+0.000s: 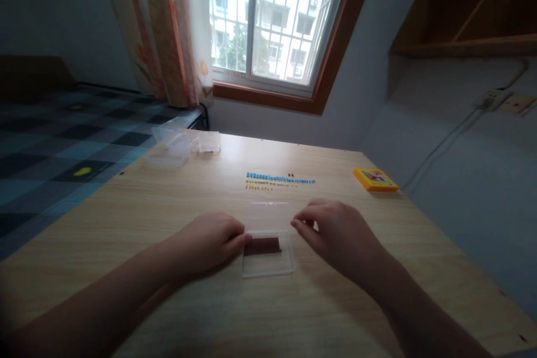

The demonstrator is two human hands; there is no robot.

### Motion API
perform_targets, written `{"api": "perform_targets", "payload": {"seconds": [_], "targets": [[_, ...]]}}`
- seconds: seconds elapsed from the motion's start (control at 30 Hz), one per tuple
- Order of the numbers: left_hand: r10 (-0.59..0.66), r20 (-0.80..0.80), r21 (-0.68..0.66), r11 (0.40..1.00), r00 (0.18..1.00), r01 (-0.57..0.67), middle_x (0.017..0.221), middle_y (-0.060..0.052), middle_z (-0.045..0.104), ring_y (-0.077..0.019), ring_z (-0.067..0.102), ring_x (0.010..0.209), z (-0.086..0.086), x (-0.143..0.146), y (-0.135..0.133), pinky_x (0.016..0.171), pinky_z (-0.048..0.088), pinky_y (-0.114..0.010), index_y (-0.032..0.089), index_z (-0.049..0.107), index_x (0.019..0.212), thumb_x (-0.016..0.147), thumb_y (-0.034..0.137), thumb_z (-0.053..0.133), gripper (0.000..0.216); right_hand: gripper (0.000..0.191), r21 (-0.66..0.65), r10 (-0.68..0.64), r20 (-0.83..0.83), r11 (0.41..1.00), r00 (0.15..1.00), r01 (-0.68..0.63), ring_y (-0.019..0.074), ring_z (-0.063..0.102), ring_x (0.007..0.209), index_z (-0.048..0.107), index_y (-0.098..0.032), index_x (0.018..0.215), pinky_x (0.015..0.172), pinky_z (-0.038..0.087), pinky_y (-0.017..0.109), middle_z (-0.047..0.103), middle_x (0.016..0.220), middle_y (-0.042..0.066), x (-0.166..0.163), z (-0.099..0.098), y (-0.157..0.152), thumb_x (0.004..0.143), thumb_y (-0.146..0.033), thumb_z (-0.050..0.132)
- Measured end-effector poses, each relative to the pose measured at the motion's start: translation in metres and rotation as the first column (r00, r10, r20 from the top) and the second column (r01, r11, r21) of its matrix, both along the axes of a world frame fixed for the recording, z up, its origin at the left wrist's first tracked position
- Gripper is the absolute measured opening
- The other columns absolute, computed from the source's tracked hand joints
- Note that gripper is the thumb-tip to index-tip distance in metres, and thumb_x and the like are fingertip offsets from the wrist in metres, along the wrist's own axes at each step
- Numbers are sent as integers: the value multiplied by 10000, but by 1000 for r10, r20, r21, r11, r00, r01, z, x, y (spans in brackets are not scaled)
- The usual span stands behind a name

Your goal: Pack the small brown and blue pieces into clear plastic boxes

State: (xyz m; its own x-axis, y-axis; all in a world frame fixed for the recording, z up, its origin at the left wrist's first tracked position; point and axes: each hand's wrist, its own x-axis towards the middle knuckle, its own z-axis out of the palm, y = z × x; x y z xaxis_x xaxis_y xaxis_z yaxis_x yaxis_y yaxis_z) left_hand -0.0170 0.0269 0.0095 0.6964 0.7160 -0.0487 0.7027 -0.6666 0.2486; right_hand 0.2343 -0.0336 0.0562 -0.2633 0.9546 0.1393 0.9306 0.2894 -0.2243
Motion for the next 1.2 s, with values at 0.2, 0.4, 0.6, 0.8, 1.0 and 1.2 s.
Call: {"api": "perform_targets", "payload": {"seconds": [0.2,0.4,0.6,0.8,1.0,1.2], "targets": [[-3,-4,-5,1000,1000,3,745,-95,723,-227,622,672,-1,-1,1,613,417,-314,194,737,755,972,423,398,463,240,131,-122,63,985,991,113,161,641,693,790,-244,859,595,405,271,748,816,29,39,15,55,881,-396,606],[12,-13,-18,1000,1000,-12,770,-98,731,-235,637,704,2,0,0,633,431,-319,193,738,769,966,408,394,452,226,-50,-114,106,992,988,120,178,695,833,785,-183,982,690,465,236,776,942,53,57,-5,149,880,-274,604],[12,1,-24,1000,1000,-12,760,-98,728,-223,629,685,2,0,0,636,436,-315,191,734,758,962,406,402,445,225,-230,-107,186,962,977,150,178,679,862,715,-153,1017,800,539,320,731,990,53,47,-30,194,940,-339,616],[14,14,-33,999,1000,-14,753,-98,723,-225,632,683,1,0,0,662,450,-329,186,727,743,957,399,424,427,281,-285,-138,294,932,946,225,209,645,965,642,-156,1137,835,556,392,651,1143,72,40,-39,204,958,-367,598],[7,22,-24,1000,1000,-6,753,-92,724,-227,630,683,-1,-1,1,630,441,-323,193,727,747,960,409,415,435,265,-211,-197,304,940,932,268,200,648,958,653,-159,1110,843,548,396,663,1121,73,29,-33,197,953,-367,605],[1,9,-2,1000,1000,-1,756,-97,724,-235,635,694,-1,-1,2,622,430,-326,193,728,743,959,412,414,439,257,-24,-229,158,971,960,236,200,677,904,769,-185,986,730,474,265,755,988,74,34,-2,147,918,-367,601]]}}
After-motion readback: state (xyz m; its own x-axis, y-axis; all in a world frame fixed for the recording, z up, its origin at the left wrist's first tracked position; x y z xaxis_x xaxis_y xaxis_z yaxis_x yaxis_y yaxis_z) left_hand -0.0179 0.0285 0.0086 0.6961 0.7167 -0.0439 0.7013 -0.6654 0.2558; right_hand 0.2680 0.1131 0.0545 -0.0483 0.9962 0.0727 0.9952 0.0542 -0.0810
